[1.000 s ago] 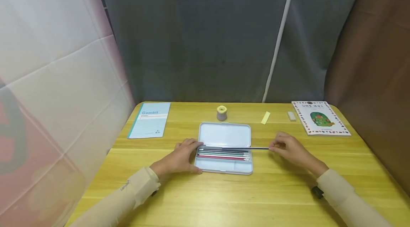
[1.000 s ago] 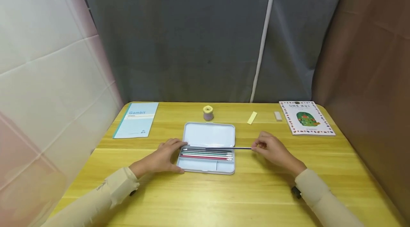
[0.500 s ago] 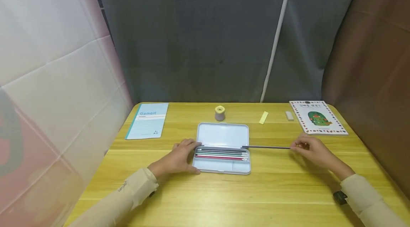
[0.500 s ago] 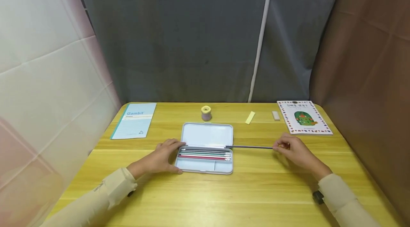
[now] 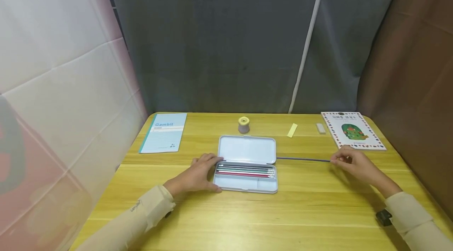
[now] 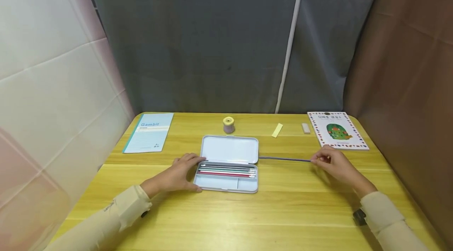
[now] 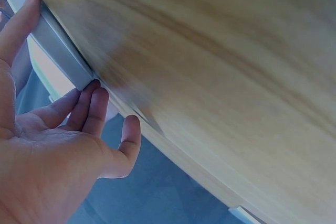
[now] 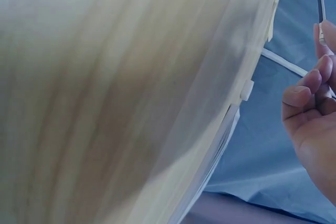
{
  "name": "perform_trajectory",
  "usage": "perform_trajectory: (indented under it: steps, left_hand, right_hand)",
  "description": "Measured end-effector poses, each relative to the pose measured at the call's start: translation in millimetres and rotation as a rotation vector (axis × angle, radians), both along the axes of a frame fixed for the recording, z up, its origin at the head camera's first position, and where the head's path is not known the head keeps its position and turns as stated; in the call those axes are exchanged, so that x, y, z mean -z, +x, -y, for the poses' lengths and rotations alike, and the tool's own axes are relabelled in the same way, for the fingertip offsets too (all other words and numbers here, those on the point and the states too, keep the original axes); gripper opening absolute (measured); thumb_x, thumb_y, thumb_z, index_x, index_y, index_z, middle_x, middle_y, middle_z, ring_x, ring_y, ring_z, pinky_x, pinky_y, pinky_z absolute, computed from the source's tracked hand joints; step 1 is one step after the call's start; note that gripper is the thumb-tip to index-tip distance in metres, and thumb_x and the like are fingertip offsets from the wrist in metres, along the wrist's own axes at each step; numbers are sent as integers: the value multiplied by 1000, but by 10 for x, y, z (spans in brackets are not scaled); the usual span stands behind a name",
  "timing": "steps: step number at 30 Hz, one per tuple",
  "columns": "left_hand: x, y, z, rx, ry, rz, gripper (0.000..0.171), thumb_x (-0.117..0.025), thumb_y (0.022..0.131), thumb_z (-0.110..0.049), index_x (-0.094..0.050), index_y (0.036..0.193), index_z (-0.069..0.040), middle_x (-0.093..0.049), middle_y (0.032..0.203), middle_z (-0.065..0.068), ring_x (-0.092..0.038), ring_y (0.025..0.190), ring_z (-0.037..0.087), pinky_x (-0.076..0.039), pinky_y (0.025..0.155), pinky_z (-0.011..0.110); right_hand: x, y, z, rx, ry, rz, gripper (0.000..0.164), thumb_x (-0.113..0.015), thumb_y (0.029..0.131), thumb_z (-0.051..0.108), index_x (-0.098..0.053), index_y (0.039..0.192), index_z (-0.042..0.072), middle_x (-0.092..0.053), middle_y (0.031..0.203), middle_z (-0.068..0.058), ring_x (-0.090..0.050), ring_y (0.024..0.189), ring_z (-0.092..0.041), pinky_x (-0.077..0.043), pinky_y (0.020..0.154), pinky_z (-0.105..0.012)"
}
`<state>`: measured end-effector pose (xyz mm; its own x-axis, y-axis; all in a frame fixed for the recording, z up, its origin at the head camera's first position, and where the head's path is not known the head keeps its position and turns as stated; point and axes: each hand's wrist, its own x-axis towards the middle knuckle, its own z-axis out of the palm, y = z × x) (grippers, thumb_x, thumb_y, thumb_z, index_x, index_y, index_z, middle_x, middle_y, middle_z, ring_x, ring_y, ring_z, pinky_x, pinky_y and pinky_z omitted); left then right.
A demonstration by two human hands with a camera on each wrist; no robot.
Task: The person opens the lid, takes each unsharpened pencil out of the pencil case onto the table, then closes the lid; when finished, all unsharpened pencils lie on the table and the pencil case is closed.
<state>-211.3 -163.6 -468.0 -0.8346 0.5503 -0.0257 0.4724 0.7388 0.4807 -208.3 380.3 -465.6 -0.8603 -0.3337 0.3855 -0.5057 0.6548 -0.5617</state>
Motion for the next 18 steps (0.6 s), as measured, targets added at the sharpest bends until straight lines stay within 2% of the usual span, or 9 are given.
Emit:
perform_trajectory:
  steps: [6, 10, 14, 18]
  left_hand:
    - [-2, -5, 5, 6, -2, -8, 104, -97, 74, -47, -49, 157, -7, -55, 152, 7, -47, 143, 28, -34, 105, 50]
    - [-10, -1, 5, 10, -4, -12, 104, -97, 74, -47, -49, 157, -7, -55, 152, 7, -47, 143, 29, -34, 105, 50]
    - [-8, 1, 1, 6, -7, -11, 104, -97, 73, -47, -49, 157, -8, -55, 152, 7, -46, 144, 29, -33, 104, 49]
    - [-13, 8, -4, 1, -1, -8, 104, -98, 73, -45, -50, 157, -7, -56, 151, 8, -46, 143, 29, -33, 103, 48]
  right_hand:
    - [44, -60, -14, -21, 34, -7, 14, -80, 88, -6, -78, 90, 8, -57, 79, 5, -45, 73, 2, -40, 61, -19]
    - [57, -106, -6, -43, 63, 20, 17, -81, 87, -6, -78, 88, 11, -58, 79, 6, -44, 73, 3, -40, 61, -20]
    - [37, -164, 4, -23, 121, 70, 14, -83, 87, -2, -78, 87, 11, -58, 78, 9, -42, 73, 3, -40, 62, -21]
    - [23, -216, 15, 27, 157, 163, 6, -85, 88, 4, -79, 88, 6, -62, 79, 7, -43, 74, 3, -40, 65, -23]
